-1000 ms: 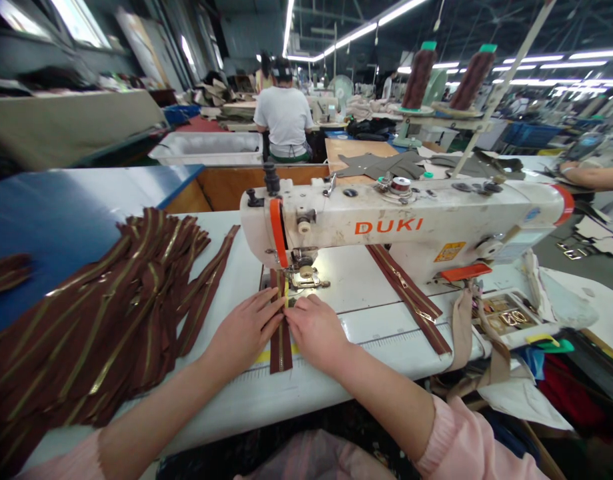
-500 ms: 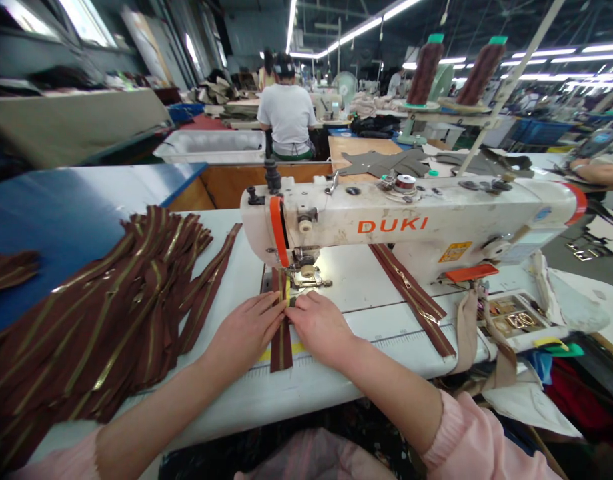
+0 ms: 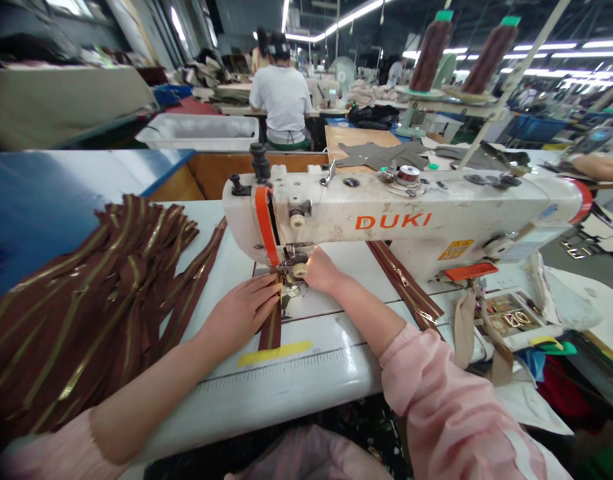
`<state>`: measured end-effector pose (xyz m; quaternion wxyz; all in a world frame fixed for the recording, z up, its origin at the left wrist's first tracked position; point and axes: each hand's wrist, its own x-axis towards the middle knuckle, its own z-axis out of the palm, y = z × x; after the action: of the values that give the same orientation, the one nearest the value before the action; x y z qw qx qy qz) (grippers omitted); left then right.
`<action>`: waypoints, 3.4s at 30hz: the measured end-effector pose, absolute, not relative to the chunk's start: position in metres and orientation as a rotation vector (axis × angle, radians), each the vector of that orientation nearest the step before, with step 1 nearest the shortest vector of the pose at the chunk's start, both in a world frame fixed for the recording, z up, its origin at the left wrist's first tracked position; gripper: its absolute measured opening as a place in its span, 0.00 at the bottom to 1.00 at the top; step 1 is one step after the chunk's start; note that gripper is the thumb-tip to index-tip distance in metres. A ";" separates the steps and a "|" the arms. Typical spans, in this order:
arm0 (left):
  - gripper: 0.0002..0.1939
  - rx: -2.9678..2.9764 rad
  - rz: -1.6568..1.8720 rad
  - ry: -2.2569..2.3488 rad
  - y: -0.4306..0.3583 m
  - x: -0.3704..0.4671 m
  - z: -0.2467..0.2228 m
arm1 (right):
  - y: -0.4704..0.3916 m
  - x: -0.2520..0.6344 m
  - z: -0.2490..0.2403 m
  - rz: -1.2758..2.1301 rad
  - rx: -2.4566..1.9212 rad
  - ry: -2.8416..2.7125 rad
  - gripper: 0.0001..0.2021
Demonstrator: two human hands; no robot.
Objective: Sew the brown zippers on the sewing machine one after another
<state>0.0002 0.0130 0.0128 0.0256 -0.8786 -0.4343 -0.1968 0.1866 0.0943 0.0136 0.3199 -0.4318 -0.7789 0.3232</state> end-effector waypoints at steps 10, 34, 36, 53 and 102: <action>0.14 -2.712 -0.653 -1.387 0.010 0.001 0.010 | 0.112 0.183 -0.001 0.915 -1.087 -2.118 0.03; 0.19 -2.751 -0.612 -1.210 0.007 0.005 0.004 | 0.110 0.190 0.013 0.981 -1.026 -2.157 0.05; 0.19 -2.734 -0.616 -1.199 0.008 0.006 0.004 | 0.110 0.189 0.013 0.962 -1.038 -2.160 0.05; 0.18 -2.711 -0.633 -1.243 0.007 0.009 0.005 | 0.110 0.188 0.006 0.925 -1.039 -2.141 0.05; 0.15 -2.779 -0.410 -0.920 -0.069 -0.001 0.023 | -0.067 0.201 0.012 0.251 -1.048 -2.409 0.08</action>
<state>-0.0015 -0.0691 0.0227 0.0929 -0.9361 -0.3098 -0.1382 0.2006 -0.0670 0.0122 0.2486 -0.3846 -0.8842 0.0921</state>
